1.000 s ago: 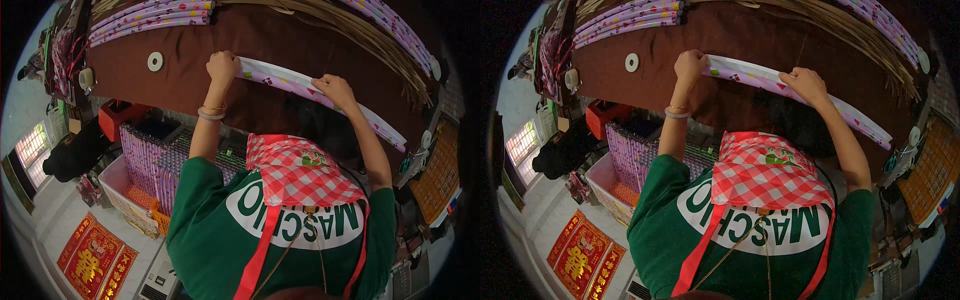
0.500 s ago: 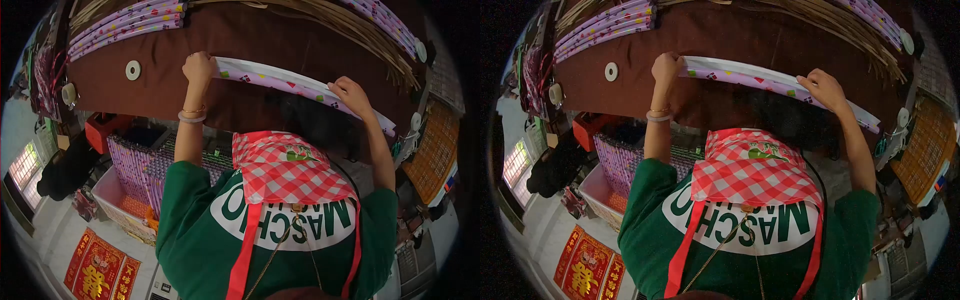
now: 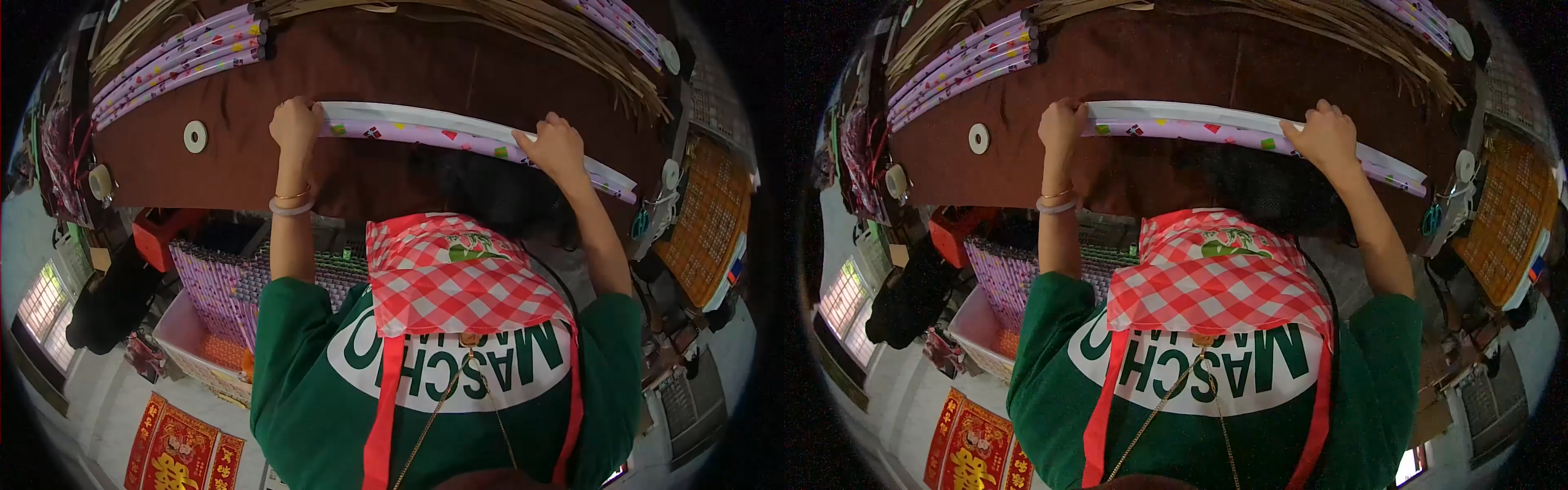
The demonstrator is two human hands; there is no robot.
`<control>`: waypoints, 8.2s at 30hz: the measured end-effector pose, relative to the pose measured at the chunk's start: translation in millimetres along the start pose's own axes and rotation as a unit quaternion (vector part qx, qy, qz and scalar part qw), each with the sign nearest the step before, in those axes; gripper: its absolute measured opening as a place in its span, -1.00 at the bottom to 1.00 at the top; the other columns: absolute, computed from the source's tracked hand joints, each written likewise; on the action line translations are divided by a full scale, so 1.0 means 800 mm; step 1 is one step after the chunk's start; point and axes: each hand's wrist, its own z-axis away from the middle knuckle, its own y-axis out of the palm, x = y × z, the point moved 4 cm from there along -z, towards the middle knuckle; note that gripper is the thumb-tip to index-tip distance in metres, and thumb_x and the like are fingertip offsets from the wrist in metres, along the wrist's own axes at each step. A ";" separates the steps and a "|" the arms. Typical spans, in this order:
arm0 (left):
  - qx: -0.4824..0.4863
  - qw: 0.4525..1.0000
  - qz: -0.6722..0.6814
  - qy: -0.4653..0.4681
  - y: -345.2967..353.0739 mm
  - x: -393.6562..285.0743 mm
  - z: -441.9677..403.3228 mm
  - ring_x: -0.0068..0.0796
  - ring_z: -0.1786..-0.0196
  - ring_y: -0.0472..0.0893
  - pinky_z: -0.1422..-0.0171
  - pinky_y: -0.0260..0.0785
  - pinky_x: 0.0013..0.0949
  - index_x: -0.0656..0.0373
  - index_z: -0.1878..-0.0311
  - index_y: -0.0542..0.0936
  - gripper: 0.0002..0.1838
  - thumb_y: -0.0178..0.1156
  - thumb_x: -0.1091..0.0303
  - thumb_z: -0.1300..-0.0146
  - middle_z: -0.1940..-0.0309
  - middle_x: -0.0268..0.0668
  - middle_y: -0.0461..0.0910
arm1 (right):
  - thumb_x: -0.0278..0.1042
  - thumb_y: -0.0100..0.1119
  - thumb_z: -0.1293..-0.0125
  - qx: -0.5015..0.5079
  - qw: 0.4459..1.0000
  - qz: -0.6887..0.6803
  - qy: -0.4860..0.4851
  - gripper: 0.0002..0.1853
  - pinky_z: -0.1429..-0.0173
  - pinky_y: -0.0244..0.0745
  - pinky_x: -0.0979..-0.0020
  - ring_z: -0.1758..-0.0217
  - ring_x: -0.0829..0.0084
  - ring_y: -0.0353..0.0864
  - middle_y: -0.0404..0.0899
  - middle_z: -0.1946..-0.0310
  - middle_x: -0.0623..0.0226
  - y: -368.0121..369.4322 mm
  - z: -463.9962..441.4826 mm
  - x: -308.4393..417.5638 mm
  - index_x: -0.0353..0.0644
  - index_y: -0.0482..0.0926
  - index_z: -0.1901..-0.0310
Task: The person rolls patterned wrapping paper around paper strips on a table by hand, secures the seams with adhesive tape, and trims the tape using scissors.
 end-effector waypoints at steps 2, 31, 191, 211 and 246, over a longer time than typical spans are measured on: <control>0.048 0.998 -0.003 -0.039 0.003 0.004 -0.002 -0.13 0.28 0.62 0.21 0.46 -0.19 0.04 0.35 0.67 -0.74 0.17 0.09 -0.01 0.42 -0.16 0.63 | 0.13 0.11 -0.07 0.008 1.000 0.013 0.009 -0.46 0.13 0.41 0.18 0.19 0.14 0.51 0.51 0.33 0.10 0.000 0.000 0.005 -0.34 0.63 0.44; 0.075 0.995 0.042 -0.045 -0.001 0.013 -0.006 -0.14 0.29 0.62 0.22 0.45 -0.19 0.05 0.33 0.67 -0.72 0.19 0.08 -0.01 0.43 -0.16 0.62 | 0.16 0.10 -0.02 -0.029 0.987 0.159 0.012 -0.49 0.18 0.36 0.14 0.30 0.23 0.56 0.55 0.44 0.22 0.006 -0.010 0.018 -0.25 0.64 0.51; 0.096 0.677 -0.124 0.719 -0.005 -0.123 0.025 -0.49 0.10 0.44 0.06 0.29 -0.42 0.09 -0.10 0.45 -0.56 0.03 0.41 -0.08 0.13 -0.41 0.48 | 0.11 0.13 -0.03 -0.062 0.993 0.087 0.048 -0.52 0.10 0.26 0.24 0.30 0.27 0.53 0.56 0.42 0.20 0.013 -0.002 0.012 -0.26 0.65 0.50; 0.043 0.585 -0.167 0.792 -0.009 -0.153 0.030 -0.52 0.10 0.45 0.08 0.28 -0.46 0.19 -0.01 0.49 -0.62 0.05 0.42 -0.05 -0.02 -0.46 0.46 | 0.04 0.20 0.03 -0.094 0.990 0.094 0.053 -0.60 0.14 0.17 0.24 0.31 0.32 0.47 0.53 0.45 0.24 0.006 0.012 0.025 -0.22 0.65 0.51; 0.067 0.643 -0.069 0.760 0.028 -0.211 0.050 -0.50 0.24 0.51 0.14 0.29 -0.45 0.10 -0.04 0.48 -0.63 -0.01 0.34 -0.13 0.37 -0.41 0.54 | 0.01 0.16 0.05 -0.054 0.985 0.140 0.079 -0.64 0.05 0.14 0.26 0.25 0.39 0.46 0.52 0.44 0.31 0.015 -0.003 0.033 -0.17 0.65 0.53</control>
